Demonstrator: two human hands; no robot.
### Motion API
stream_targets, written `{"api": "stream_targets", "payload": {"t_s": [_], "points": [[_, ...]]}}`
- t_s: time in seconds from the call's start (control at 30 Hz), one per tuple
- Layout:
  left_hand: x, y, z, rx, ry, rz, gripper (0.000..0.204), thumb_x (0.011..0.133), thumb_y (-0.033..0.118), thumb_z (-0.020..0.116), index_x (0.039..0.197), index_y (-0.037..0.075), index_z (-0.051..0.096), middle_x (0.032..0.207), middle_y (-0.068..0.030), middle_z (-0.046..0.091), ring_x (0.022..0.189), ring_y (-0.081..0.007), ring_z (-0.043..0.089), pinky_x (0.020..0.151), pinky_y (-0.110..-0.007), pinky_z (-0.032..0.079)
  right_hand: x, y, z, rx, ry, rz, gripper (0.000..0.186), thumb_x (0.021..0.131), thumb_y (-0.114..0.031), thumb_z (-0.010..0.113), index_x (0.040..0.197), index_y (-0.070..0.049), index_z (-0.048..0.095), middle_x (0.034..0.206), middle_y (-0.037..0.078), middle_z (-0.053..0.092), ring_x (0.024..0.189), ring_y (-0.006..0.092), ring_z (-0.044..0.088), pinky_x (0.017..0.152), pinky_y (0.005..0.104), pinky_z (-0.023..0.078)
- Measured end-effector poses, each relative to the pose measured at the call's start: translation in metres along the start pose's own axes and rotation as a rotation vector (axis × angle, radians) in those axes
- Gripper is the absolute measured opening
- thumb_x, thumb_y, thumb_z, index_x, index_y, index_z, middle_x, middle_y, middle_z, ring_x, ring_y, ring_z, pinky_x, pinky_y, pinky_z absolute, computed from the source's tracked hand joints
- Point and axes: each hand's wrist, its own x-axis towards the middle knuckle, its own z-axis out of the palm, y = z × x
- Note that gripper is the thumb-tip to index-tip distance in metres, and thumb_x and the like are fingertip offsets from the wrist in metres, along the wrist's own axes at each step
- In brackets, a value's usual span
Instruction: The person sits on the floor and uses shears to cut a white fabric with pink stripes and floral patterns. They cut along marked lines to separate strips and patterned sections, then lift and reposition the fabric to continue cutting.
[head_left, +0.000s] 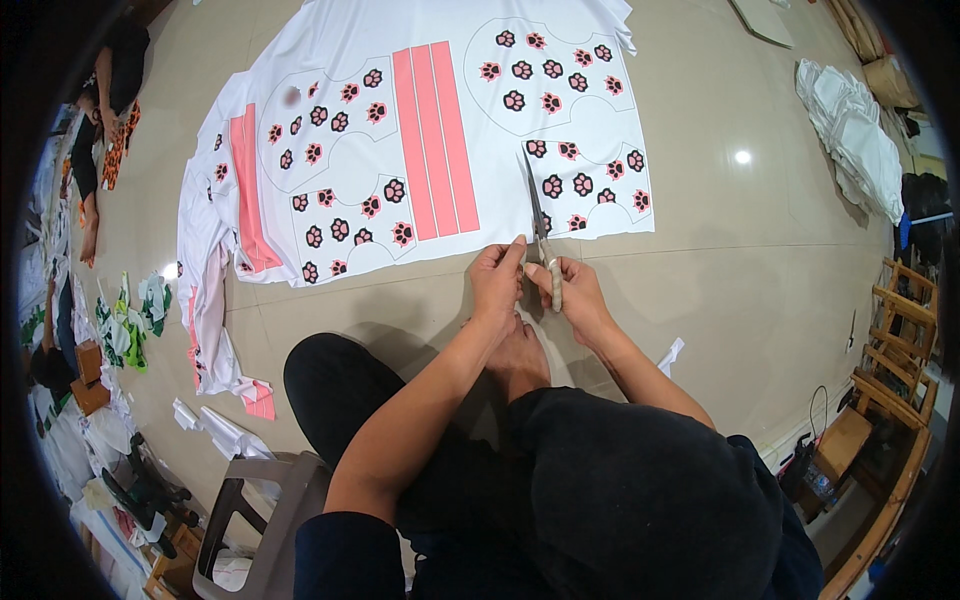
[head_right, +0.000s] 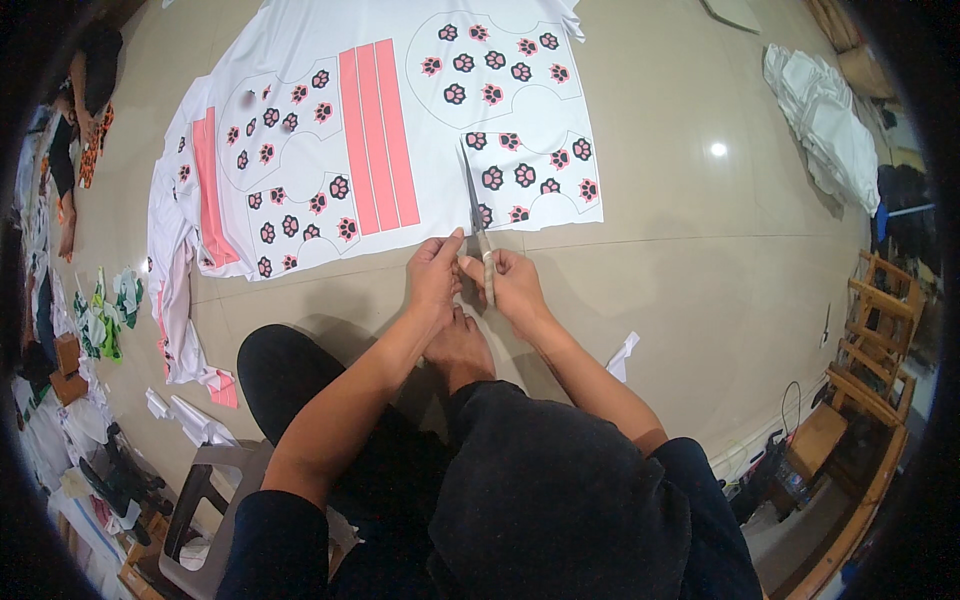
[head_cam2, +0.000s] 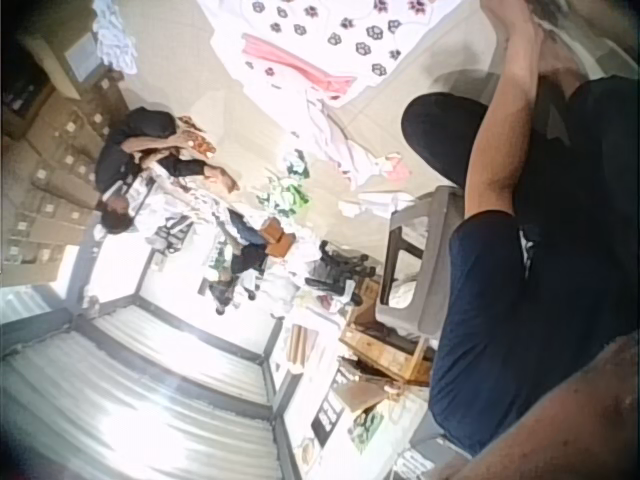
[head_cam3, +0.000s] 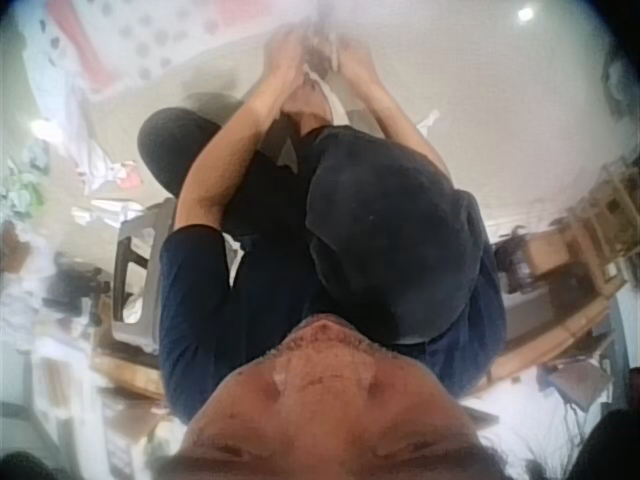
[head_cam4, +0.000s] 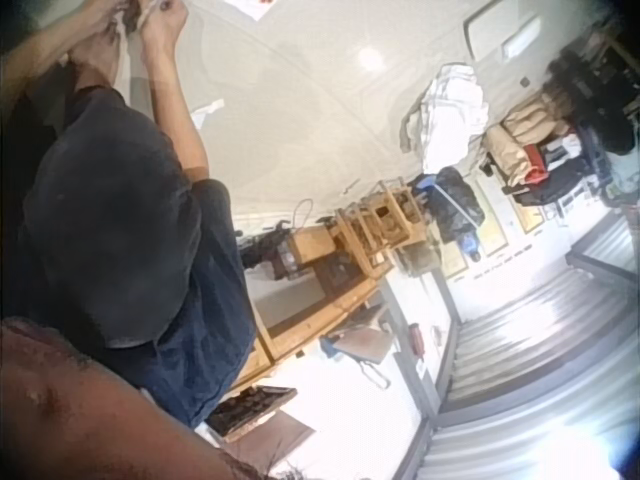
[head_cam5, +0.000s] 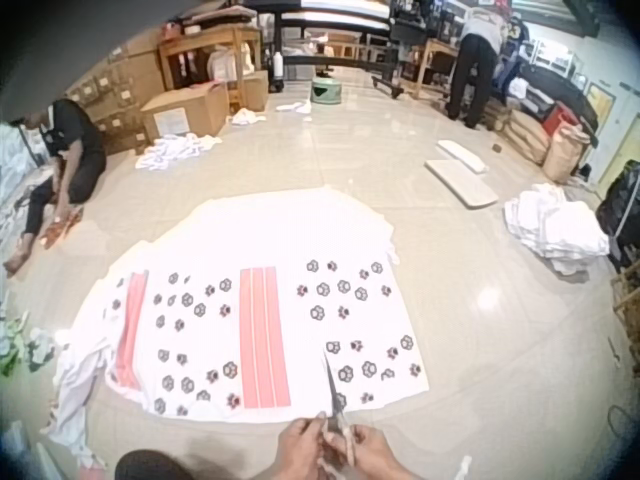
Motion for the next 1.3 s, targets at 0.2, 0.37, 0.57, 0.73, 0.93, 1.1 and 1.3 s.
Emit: {"api": "stream_targets", "payload": {"t_s": [0.2,0.37,0.57,0.73,0.93,1.1,1.3], "points": [[-0.001,0.0,-0.002,-0.013,-0.013,-0.006,0.029,0.102,0.033,0.082,0.092,0.009,0.069,0.067,0.0061,0.052,0.052,-0.003,0.042,0.046,-0.024,0.03,0.004,-0.002,0.002,-0.001,0.006,-0.002,0.033,0.096,-0.032,0.088,0.087,-0.009,0.067,0.072,-0.002,0.064,0.059,0.0063,0.056,0.055,0.0231,0.039],[0.0,0.0,-0.001,-0.012,-0.016,0.003,0.029,0.102,0.033,0.082,0.093,0.008,0.07,0.067,0.006,0.053,0.051,-0.003,0.042,0.046,-0.023,0.031,0.002,0.002,0.0,-0.009,-0.004,-0.004,0.032,0.096,-0.031,0.088,0.088,-0.008,0.067,0.073,-0.002,0.065,0.059,0.006,0.056,0.054,0.0232,0.04],[0.0,0.0,-0.003,-0.016,-0.02,0.002,0.028,0.102,0.032,0.082,0.093,0.008,0.07,0.067,0.0061,0.054,0.052,-0.0027,0.043,0.046,-0.023,0.03,0.005,0.001,0.0,-0.001,-0.002,0.0,0.038,0.095,-0.036,0.089,0.091,-0.006,0.066,0.076,0.0,0.067,0.062,0.0069,0.058,0.056,0.0241,0.044],[-0.001,0.0,-0.002,-0.034,-0.023,-0.013,0.027,0.103,0.031,0.082,0.093,0.009,0.069,0.067,0.0069,0.053,0.051,-0.0022,0.042,0.046,-0.023,0.029,0.015,-0.003,0.0,-0.003,-0.013,-0.018,0.04,0.095,-0.038,0.089,0.087,-0.009,0.063,0.072,-0.002,0.061,0.062,0.0072,0.056,0.057,0.0245,0.043],[-0.002,0.0,-0.002,-0.041,-0.046,0.001,0.027,0.105,0.03,0.08,0.092,0.009,0.069,0.065,0.0072,0.052,0.051,-0.002,0.042,0.046,-0.023,0.028,0.02,-0.005,0.001,0.003,-0.009,-0.015,0.039,0.093,-0.039,0.09,0.086,-0.011,0.065,0.072,-0.002,0.063,0.06,0.0076,0.056,0.056,0.0242,0.04],[-0.001,0.0,-0.002,-0.034,-0.034,0.008,0.026,0.104,0.03,0.08,0.092,0.009,0.069,0.065,0.0071,0.052,0.051,-0.0021,0.041,0.046,-0.023,0.028,0.019,-0.006,0.002,-0.001,0.0,-0.015,0.037,0.093,-0.038,0.09,0.086,-0.011,0.066,0.072,-0.002,0.063,0.059,0.0072,0.056,0.056,0.0233,0.04],[-0.003,0.002,-0.001,-0.037,-0.035,-0.012,0.026,0.104,0.03,0.08,0.093,0.009,0.07,0.065,0.007,0.052,0.051,-0.0023,0.041,0.046,-0.024,0.028,0.017,-0.006,0.002,-0.022,-0.008,-0.02,0.041,0.094,-0.038,0.091,0.088,-0.008,0.063,0.073,-0.002,0.063,0.061,0.0071,0.056,0.056,0.0239,0.042]]}}
